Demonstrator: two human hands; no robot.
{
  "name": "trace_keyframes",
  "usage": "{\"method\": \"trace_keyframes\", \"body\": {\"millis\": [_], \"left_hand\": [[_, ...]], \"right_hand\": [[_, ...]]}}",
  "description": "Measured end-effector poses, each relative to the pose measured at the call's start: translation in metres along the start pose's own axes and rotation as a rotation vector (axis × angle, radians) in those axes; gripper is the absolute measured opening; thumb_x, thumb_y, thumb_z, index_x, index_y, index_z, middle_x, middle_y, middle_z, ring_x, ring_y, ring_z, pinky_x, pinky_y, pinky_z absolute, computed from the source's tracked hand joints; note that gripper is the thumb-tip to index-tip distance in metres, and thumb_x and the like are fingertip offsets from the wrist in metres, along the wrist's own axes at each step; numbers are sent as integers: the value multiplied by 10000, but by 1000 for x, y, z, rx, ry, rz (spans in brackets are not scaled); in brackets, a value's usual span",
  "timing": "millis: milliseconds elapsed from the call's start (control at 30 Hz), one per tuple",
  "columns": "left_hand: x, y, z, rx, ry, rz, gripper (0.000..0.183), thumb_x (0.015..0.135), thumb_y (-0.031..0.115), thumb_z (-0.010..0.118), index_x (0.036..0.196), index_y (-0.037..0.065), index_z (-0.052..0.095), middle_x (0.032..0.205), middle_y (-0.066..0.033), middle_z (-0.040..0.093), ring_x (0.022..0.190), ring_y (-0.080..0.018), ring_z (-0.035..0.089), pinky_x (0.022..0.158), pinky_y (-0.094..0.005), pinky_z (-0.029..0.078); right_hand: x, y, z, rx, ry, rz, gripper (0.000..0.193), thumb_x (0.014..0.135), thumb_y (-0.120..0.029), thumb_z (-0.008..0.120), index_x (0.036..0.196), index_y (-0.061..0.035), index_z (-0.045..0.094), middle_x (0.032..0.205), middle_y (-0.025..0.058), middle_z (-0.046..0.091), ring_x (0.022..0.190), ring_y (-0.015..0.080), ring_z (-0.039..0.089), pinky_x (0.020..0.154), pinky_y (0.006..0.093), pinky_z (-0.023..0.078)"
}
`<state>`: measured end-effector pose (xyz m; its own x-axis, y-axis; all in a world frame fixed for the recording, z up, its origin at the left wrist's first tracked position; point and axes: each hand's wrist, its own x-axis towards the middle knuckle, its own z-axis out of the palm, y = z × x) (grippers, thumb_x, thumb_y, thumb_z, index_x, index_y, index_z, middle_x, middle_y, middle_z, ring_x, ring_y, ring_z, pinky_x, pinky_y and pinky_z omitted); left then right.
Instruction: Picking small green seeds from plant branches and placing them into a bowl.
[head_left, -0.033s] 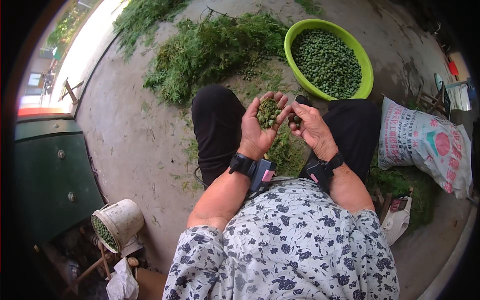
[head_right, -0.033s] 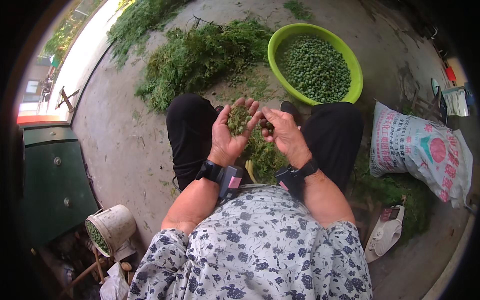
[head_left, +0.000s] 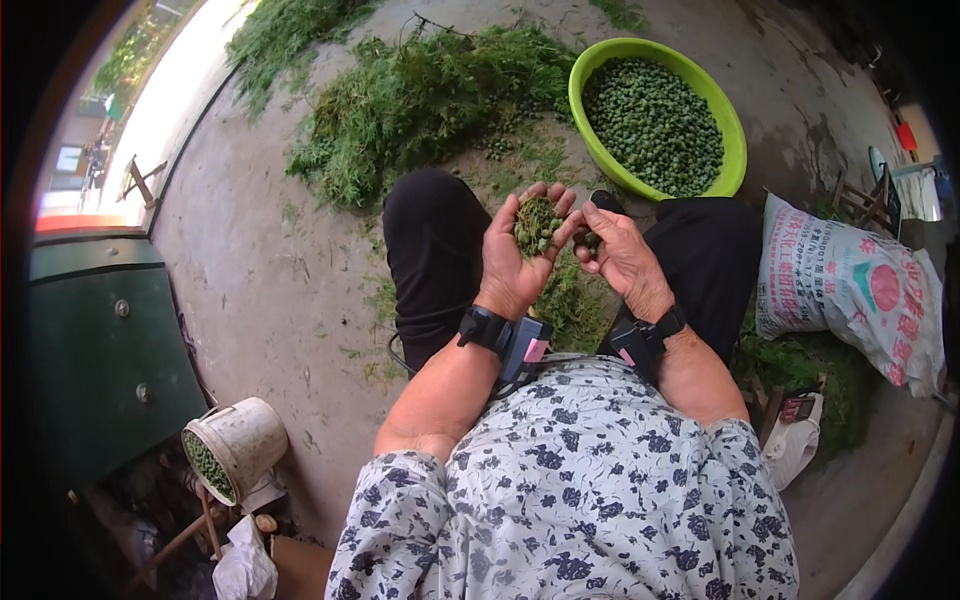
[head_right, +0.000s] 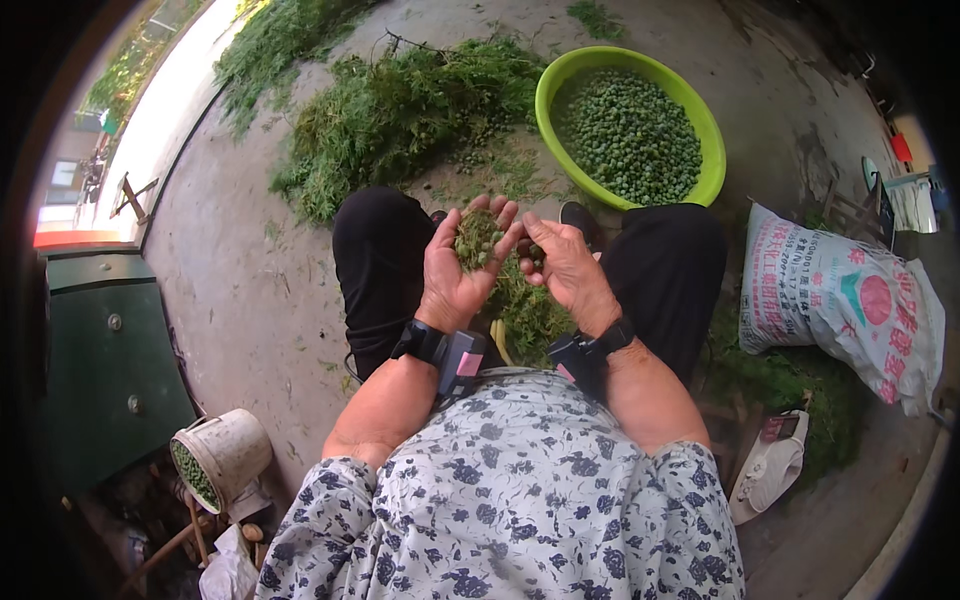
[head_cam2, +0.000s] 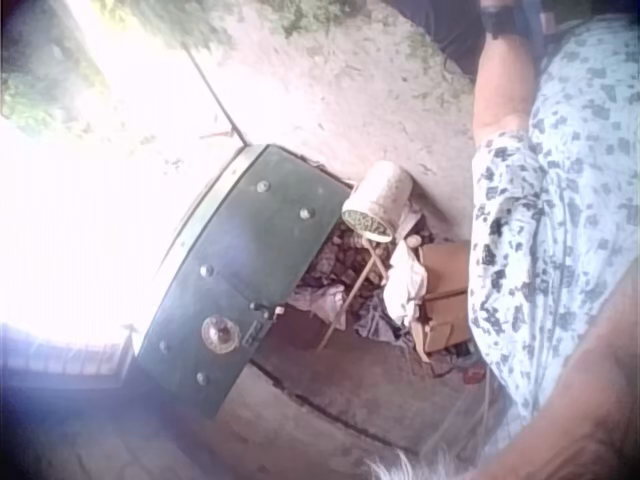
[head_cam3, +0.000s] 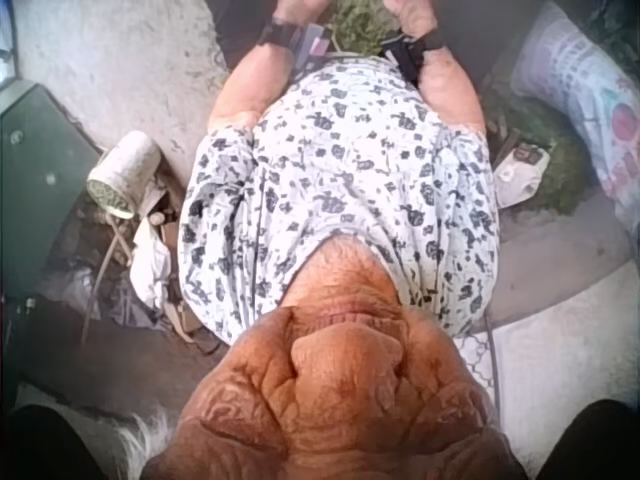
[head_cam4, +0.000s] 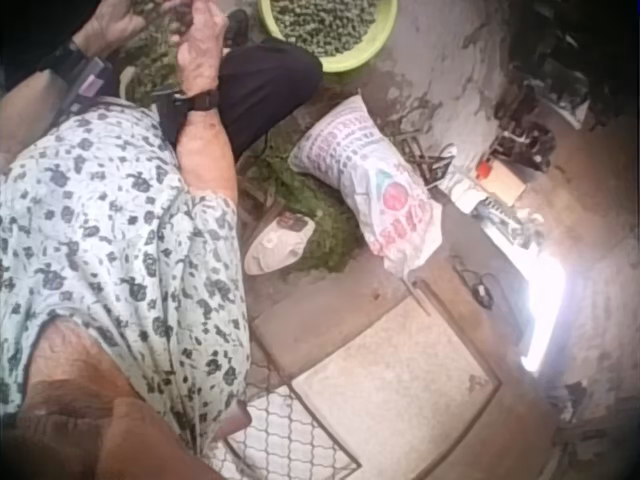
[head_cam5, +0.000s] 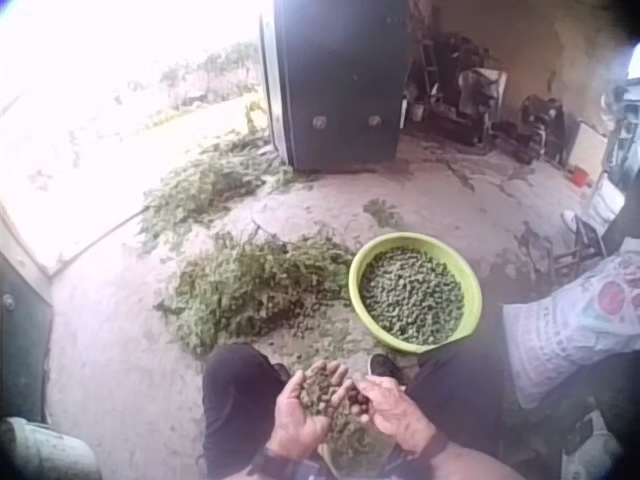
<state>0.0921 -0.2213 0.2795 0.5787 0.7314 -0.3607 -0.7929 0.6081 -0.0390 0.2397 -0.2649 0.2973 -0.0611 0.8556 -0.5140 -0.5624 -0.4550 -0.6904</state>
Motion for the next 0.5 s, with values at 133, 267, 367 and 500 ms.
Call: {"method": "trace_keyframes", "body": {"millis": [133, 267, 367, 500], "left_hand": [[-1, -1, -2, 41, 8, 3, 358, 964, 285, 322, 1147, 17, 472, 1233, -172, 488, 1187, -326, 439, 998, -498, 371], [0, -1, -4, 120, 29, 2, 355, 966, 314, 316, 1108, 44, 497, 1164, -136, 549, 1128, -284, 505, 911, -438, 455], [0, -1, -5, 103, 18, -22, 374, 963, 297, 320, 1173, 22, 462, 1244, -159, 485, 1223, -315, 405, 987, -479, 375], [1, -2, -5, 96, 23, -21, 385, 964, 295, 321, 1197, 12, 439, 1256, -172, 470, 1233, -319, 394, 994, -474, 373]], "right_hand": [[-1, 0, 4, -22, 13, 41, 374, 864, -389, 584, 854, -15, 587, 678, 13, 521, 497, 79, 457, 374, 187, 318], [0, -1, 6, -153, 33, 17, 284, 848, -310, 622, 815, -29, 599, 684, 15, 563, 506, 55, 459, 368, 172, 304], [0, 0, 9, -211, 70, 1, 200, 834, -236, 637, 799, -42, 604, 674, 7, 576, 498, 41, 452, 371, 162, 296], [0, 0, 11, -224, 119, -11, 148, 808, -182, 655, 788, -44, 605, 649, -7, 571, 463, 35, 433, 374, 162, 294]]}}
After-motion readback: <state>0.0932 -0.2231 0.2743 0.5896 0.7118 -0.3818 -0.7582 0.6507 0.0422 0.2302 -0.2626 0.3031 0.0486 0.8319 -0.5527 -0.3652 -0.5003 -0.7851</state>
